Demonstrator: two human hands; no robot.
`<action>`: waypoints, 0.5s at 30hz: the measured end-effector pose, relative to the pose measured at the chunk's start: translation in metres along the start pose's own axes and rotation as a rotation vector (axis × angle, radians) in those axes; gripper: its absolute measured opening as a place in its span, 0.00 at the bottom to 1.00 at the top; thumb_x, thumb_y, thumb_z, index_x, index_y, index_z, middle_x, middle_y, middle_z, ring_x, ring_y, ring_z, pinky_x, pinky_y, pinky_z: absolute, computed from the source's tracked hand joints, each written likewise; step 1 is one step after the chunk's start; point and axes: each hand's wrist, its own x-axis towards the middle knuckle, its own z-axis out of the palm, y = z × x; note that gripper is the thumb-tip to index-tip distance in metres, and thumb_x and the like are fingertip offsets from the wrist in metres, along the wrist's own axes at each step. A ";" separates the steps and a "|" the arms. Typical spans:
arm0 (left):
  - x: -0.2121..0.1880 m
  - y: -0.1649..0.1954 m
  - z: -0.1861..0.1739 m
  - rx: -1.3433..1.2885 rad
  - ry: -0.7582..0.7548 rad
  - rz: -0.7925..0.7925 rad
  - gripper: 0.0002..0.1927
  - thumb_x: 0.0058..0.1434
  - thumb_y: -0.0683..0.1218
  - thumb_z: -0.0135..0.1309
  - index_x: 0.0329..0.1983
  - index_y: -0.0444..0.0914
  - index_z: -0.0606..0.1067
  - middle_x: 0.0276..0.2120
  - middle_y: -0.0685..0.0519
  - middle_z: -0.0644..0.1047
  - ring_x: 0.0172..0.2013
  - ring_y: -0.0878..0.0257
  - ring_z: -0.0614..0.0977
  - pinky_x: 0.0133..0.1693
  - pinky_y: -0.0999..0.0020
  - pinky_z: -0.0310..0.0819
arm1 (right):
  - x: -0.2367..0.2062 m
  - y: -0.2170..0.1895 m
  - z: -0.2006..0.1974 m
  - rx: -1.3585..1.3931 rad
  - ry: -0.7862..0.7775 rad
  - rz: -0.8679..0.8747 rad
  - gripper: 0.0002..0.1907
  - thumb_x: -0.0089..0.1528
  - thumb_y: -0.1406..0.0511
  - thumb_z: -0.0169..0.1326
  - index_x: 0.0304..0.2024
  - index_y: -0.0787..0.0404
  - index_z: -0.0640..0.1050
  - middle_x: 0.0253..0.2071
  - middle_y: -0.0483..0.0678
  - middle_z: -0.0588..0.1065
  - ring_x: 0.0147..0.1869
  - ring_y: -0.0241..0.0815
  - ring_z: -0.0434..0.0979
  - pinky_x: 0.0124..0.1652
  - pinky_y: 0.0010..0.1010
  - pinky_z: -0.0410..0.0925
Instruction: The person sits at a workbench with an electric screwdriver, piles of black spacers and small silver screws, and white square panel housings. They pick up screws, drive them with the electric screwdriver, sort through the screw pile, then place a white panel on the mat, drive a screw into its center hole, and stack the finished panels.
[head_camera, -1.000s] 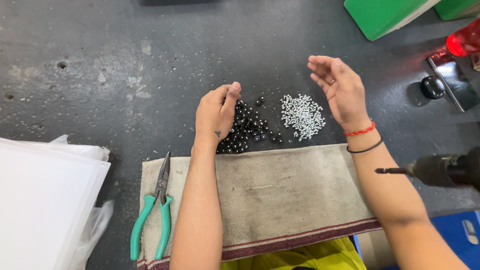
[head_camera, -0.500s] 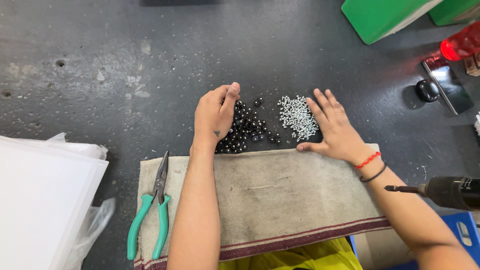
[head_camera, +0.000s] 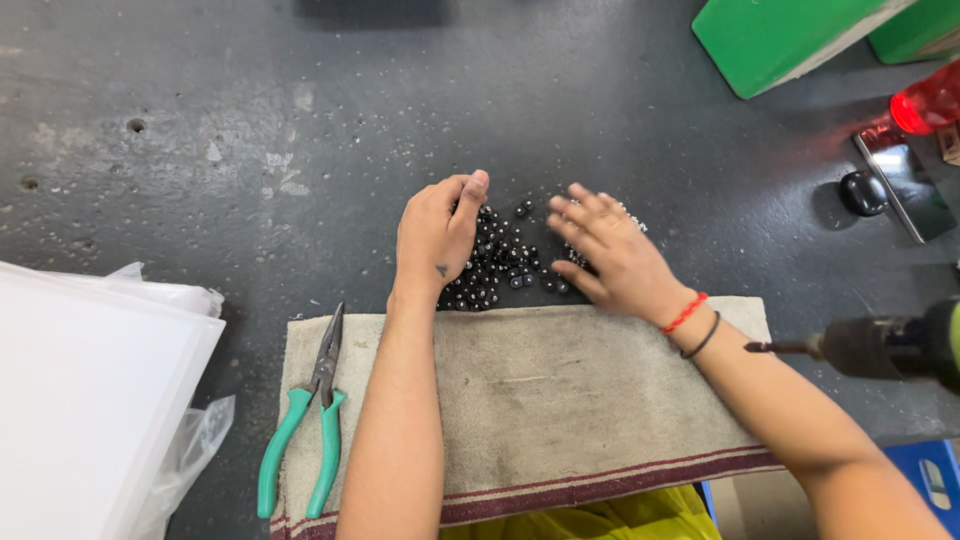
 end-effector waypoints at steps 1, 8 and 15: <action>0.000 0.000 0.000 -0.003 0.007 0.007 0.29 0.71 0.64 0.40 0.42 0.39 0.81 0.36 0.50 0.83 0.43 0.51 0.82 0.46 0.58 0.73 | 0.004 -0.004 0.002 -0.039 -0.013 -0.016 0.26 0.64 0.59 0.58 0.61 0.63 0.74 0.69 0.55 0.68 0.77 0.56 0.61 0.71 0.51 0.55; 0.001 -0.002 0.000 -0.010 0.010 0.010 0.29 0.71 0.64 0.40 0.41 0.38 0.81 0.36 0.50 0.83 0.43 0.51 0.82 0.46 0.58 0.73 | 0.005 0.001 0.004 0.085 0.218 0.022 0.09 0.60 0.71 0.63 0.43 0.64 0.81 0.48 0.50 0.78 0.55 0.50 0.79 0.55 0.38 0.73; 0.000 -0.004 0.000 -0.042 0.011 -0.001 0.29 0.70 0.64 0.41 0.42 0.38 0.81 0.35 0.50 0.83 0.42 0.52 0.82 0.46 0.59 0.73 | -0.011 0.015 0.000 0.084 0.338 0.187 0.07 0.62 0.72 0.64 0.43 0.62 0.82 0.47 0.49 0.79 0.51 0.47 0.81 0.49 0.35 0.74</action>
